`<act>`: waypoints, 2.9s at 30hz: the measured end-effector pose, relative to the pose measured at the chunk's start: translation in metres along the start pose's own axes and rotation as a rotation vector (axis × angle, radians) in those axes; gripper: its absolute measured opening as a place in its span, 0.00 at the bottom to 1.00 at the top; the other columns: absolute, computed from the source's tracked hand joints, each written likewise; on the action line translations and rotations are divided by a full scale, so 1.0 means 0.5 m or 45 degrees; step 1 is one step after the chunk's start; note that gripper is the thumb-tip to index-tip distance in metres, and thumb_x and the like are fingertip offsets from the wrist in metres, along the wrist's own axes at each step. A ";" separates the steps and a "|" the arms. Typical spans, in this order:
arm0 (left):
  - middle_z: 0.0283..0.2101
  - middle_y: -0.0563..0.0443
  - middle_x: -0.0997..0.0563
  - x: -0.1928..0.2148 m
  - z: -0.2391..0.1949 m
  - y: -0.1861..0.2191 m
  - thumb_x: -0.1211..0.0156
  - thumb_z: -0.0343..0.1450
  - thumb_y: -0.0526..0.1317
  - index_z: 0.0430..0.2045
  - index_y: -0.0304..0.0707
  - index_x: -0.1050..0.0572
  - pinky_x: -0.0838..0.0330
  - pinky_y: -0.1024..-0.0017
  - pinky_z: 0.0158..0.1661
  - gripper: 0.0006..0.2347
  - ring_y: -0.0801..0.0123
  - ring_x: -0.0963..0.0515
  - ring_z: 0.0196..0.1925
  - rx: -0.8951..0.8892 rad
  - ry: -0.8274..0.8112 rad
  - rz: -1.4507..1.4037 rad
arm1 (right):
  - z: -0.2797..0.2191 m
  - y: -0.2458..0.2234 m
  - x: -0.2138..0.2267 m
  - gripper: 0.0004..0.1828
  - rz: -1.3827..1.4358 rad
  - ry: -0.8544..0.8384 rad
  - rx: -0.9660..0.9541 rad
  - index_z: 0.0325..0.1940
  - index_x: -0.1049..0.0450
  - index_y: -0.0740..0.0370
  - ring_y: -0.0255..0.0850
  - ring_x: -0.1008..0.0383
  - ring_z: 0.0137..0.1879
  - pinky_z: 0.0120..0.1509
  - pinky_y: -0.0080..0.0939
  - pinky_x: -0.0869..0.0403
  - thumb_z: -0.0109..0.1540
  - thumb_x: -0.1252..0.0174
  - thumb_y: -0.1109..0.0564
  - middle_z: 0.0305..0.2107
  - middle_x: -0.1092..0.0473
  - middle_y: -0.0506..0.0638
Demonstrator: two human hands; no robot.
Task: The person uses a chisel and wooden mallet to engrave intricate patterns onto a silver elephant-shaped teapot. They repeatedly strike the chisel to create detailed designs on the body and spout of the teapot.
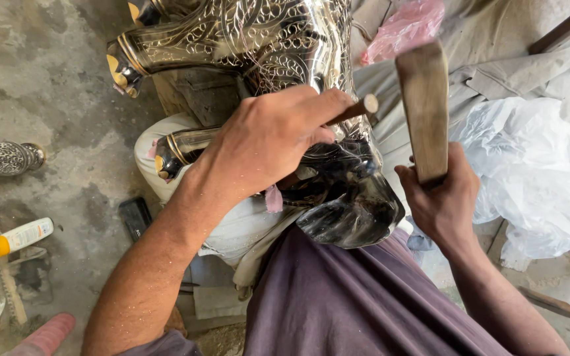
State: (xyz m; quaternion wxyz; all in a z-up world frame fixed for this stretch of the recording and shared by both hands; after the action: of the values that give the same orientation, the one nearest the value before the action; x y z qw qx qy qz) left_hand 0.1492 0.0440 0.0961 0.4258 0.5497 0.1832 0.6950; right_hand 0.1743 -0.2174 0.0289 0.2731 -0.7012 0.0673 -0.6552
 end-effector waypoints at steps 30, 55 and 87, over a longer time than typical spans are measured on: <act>0.27 0.51 0.23 -0.008 -0.079 -0.061 0.34 0.73 0.38 0.52 0.38 0.28 0.24 0.74 0.21 0.15 0.67 0.18 0.27 0.361 0.312 0.039 | 0.110 -0.184 0.072 0.14 -0.027 0.045 0.465 0.50 0.33 0.68 0.44 0.24 0.36 0.36 0.45 0.25 0.64 0.37 0.69 0.34 0.26 0.56; 0.36 0.52 0.21 0.008 -0.179 -0.058 0.36 0.78 0.38 0.36 0.33 0.28 0.17 0.78 0.33 0.08 0.74 0.17 0.36 0.508 0.989 -0.189 | 0.162 -0.393 0.130 0.11 -1.059 -0.004 0.977 0.50 0.27 0.63 0.44 0.23 0.46 0.57 0.46 0.26 0.65 0.35 0.65 0.41 0.25 0.54; 0.28 0.56 0.21 -0.019 -0.189 -0.058 0.34 0.77 0.38 0.38 0.32 0.29 0.27 0.82 0.26 0.09 0.82 0.21 0.29 0.621 1.070 -0.242 | 0.193 -0.372 0.130 0.12 -1.025 0.150 1.090 0.53 0.26 0.58 0.39 0.31 0.37 0.45 0.46 0.34 0.65 0.41 0.63 0.34 0.27 0.49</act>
State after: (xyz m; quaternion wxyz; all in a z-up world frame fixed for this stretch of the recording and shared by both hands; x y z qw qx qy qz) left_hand 0.0741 0.0734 0.0383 0.2358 0.2865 0.5455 0.7515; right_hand 0.2263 -0.0620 0.1747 0.2576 -0.4613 -0.4593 -0.7140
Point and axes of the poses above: each hand's wrist, its own z-axis towards the middle knuckle, its own x-axis out of the back of the hand, y = z × x, the point moved 10 cm from there along z, towards the middle knuckle
